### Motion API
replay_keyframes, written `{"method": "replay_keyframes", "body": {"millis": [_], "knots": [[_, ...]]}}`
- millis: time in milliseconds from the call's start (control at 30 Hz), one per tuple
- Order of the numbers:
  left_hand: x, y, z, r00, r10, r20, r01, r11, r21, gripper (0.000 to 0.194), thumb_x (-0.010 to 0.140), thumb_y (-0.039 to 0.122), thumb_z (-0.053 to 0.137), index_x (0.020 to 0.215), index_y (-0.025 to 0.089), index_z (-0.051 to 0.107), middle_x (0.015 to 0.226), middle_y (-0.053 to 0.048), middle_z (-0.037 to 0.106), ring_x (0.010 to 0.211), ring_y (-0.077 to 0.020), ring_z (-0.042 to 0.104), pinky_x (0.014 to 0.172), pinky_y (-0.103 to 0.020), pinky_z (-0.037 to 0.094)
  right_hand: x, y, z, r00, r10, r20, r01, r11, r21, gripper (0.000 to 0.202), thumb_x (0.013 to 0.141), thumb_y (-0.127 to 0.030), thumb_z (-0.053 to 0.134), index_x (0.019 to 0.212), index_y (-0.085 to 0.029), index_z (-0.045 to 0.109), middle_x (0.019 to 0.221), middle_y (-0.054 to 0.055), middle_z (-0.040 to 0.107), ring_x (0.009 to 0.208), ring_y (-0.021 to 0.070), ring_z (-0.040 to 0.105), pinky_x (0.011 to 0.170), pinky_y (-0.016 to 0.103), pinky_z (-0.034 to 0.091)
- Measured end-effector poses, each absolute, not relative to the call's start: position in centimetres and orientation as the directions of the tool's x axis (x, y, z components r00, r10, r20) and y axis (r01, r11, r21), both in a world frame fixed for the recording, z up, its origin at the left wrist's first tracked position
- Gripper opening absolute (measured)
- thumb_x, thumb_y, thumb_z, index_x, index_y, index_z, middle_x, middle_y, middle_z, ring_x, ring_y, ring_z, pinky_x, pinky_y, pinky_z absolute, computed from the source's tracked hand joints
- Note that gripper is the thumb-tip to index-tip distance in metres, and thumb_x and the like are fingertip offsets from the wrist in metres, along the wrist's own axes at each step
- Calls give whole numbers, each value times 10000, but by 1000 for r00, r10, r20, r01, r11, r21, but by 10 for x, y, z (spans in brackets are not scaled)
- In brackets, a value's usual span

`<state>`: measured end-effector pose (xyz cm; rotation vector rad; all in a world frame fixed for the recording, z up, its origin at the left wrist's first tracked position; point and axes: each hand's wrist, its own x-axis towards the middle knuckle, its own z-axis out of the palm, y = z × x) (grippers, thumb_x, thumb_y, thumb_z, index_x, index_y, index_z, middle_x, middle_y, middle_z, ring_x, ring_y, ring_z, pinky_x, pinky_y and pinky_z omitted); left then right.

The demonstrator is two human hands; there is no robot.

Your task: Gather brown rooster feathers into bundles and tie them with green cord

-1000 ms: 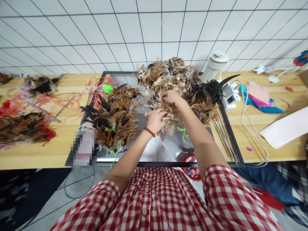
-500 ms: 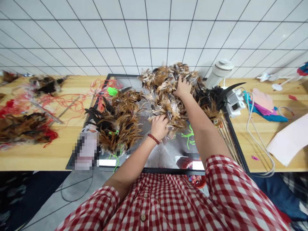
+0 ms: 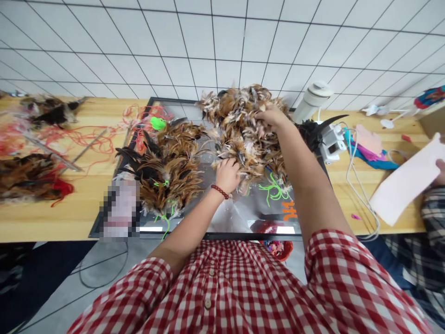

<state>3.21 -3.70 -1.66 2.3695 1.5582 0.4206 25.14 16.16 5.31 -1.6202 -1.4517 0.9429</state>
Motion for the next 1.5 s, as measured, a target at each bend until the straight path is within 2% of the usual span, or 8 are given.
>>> {"method": "replay_keyframes", "body": {"millis": [167,300,467,767,967,1167,1367,1500], "knots": [[29,-37,-17,334,935,116,846,-352,400,338,964,209,564,1235,169,764,1445,-166,695,1361,-349,587,1154,-520,473,272,105,60,73,997,39,748,-29,-663,674,603,-202,949,1246,-151,753,1175,140,795,1225,401,719,1193,676,491],[29,-37,-16,312,943,116,843,-331,423,367,950,204,574,1265,181,760,1440,-162,697,1375,-349,589,1177,-515,465,267,41,58,-100,987,125,807,154,-570,664,697,-373,911,1318,-191,763,1335,149,753,1296,403,691,1195,666,491],[25,-32,-14,283,952,116,792,-300,531,401,918,167,597,1281,192,767,1437,-155,704,1367,-347,622,1167,-503,493,223,-15,22,-412,908,78,803,402,-441,717,722,-307,852,1419,-200,721,1591,192,608,1492,424,562,1247,652,443],[17,-24,-27,110,955,274,533,-290,795,671,749,123,813,1405,204,701,1658,-155,539,1542,-319,543,1324,-458,427,236,58,21,-279,956,95,904,295,-311,743,741,-116,715,1482,-157,683,1510,172,670,1415,380,619,1230,533,491],[6,-10,-24,-79,912,403,394,-343,853,607,742,23,636,1300,236,748,1520,-88,662,1516,-243,558,1359,-399,378,267,38,79,-267,951,154,878,306,-368,835,728,-277,880,1527,-214,646,1599,128,591,1485,411,553,1297,609,405],[-9,6,-25,-331,926,181,1,-191,982,609,762,15,515,1286,256,709,1421,-45,707,1391,-175,652,1242,-360,512,209,-54,72,-399,890,220,822,453,-345,341,942,-217,612,1216,-239,812,1340,103,762,1278,334,689,1118,542,541],[-24,0,-14,-365,927,82,-145,-144,979,453,817,70,574,1230,214,695,1321,-72,745,1296,-185,696,1187,-354,549,136,-100,15,-773,629,79,604,769,-211,302,1039,-260,541,1141,-205,821,1363,141,783,1323,350,646,976,507,456],[-33,-24,-3,-292,951,98,-119,-138,983,397,782,70,587,1122,219,729,1197,-48,778,1155,-166,736,1073,-318,603,146,-61,4,-696,717,42,699,690,-186,324,998,-201,554,1183,-209,820,1390,131,779,1327,339,644,1010,498,412]]}}
